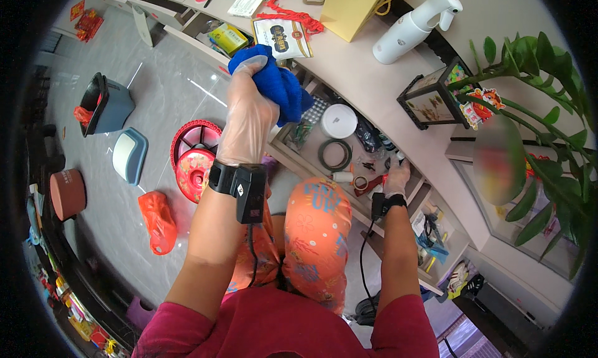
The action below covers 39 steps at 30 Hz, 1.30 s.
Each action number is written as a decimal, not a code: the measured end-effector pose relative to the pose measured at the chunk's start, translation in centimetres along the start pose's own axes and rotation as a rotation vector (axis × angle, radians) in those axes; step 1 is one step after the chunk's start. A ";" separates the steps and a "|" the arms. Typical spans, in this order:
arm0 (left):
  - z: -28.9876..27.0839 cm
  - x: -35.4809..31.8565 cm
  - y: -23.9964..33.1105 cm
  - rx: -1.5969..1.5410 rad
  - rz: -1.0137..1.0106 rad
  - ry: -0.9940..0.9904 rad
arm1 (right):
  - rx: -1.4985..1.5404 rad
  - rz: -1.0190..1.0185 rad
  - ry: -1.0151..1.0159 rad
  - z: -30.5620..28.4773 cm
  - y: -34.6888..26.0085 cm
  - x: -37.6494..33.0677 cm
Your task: Organize various cleaning tools and miscellaneous household items into drawers of a low cabinet.
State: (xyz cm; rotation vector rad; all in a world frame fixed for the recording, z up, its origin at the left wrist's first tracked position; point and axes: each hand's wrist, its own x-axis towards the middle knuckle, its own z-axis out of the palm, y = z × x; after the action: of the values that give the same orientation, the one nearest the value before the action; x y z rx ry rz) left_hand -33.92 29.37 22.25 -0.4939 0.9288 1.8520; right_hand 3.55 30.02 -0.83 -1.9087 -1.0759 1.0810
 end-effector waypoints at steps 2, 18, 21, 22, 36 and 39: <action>0.2 -0.1 -0.2 0.007 0.020 -0.007 | -0.090 -0.090 0.024 -0.1 0.7 0.3; -0.9 0.9 -0.6 -0.025 0.007 -0.009 | -0.709 -0.196 -0.044 -0.4 3.4 3.9; -1.0 0.6 0.0 -0.033 -0.010 -0.019 | -0.855 -0.370 0.009 0.5 3.4 3.2; -1.0 0.5 0.1 -0.031 -0.004 -0.013 | -0.853 -0.370 0.000 0.6 3.3 3.1; -1.2 1.1 -0.1 0.010 -0.011 -0.050 | 0.139 -0.171 0.015 3.0 2.7 1.7; -0.9 0.8 -0.3 0.011 -0.001 -0.041 | 0.241 -0.128 0.092 3.6 2.7 1.4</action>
State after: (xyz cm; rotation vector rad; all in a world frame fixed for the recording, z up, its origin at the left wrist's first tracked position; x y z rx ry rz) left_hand -34.02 29.18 20.98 -0.4476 0.9112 1.8487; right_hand 1.65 30.70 -5.05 -1.6599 -0.9562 0.9937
